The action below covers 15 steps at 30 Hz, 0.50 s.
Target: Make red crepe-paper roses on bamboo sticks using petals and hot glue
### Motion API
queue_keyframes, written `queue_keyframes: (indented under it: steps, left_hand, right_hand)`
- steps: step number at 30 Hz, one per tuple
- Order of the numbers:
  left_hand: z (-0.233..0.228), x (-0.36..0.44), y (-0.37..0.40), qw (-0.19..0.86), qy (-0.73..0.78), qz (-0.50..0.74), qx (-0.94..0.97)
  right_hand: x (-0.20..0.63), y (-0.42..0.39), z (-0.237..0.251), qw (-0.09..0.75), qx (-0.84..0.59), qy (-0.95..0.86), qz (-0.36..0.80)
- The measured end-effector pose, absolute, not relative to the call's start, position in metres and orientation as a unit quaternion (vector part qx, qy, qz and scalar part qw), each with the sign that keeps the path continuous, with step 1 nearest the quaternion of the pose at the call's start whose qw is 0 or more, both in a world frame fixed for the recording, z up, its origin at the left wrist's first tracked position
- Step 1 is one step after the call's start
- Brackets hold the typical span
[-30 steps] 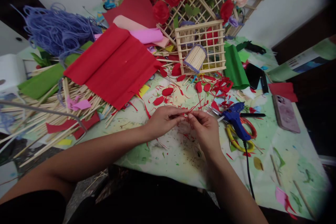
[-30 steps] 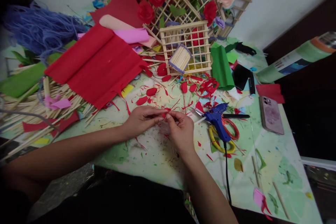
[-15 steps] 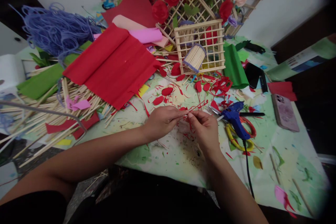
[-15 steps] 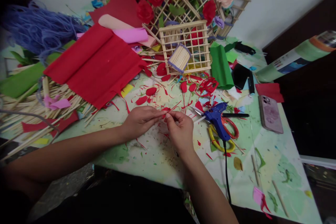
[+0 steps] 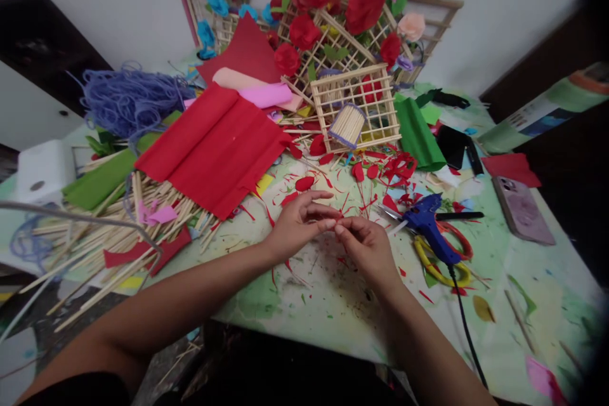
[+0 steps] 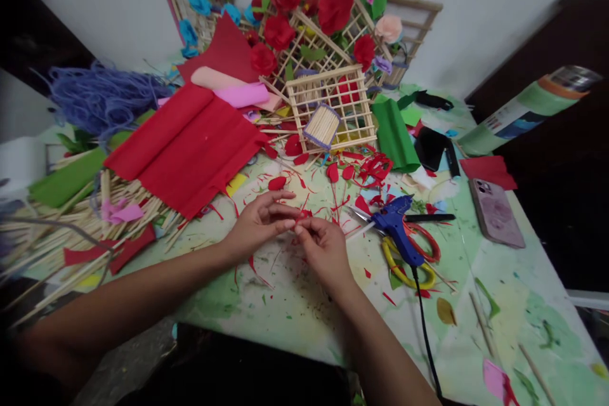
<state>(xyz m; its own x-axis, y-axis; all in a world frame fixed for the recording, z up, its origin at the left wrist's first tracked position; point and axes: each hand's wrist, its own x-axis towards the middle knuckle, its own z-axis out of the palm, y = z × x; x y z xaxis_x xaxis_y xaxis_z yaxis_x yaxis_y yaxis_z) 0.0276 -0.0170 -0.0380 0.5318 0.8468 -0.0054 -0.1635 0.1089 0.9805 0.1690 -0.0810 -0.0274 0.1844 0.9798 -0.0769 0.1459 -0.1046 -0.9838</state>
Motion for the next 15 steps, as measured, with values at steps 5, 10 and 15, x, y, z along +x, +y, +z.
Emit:
queue_keyframes:
  steps: [5,10,15]
  left_hand:
    - [-0.0342,0.0262,-0.0172,0.672,0.34,0.361,0.55]
    - [-0.0315,0.025,-0.0184,0.641,0.35,0.368,0.576]
    - [-0.0329,0.0267,-0.0173,0.679,0.339,0.359,0.544]
  right_hand:
    - [0.1673,-0.0787,-0.0316,0.485,-0.605,-0.447,0.447]
    - [0.1669,-0.0795,-0.0324,0.464,-0.617,-0.468,0.43]
    - [0.1681,-0.0815,-0.0326,0.447,-0.605,-0.505,0.424]
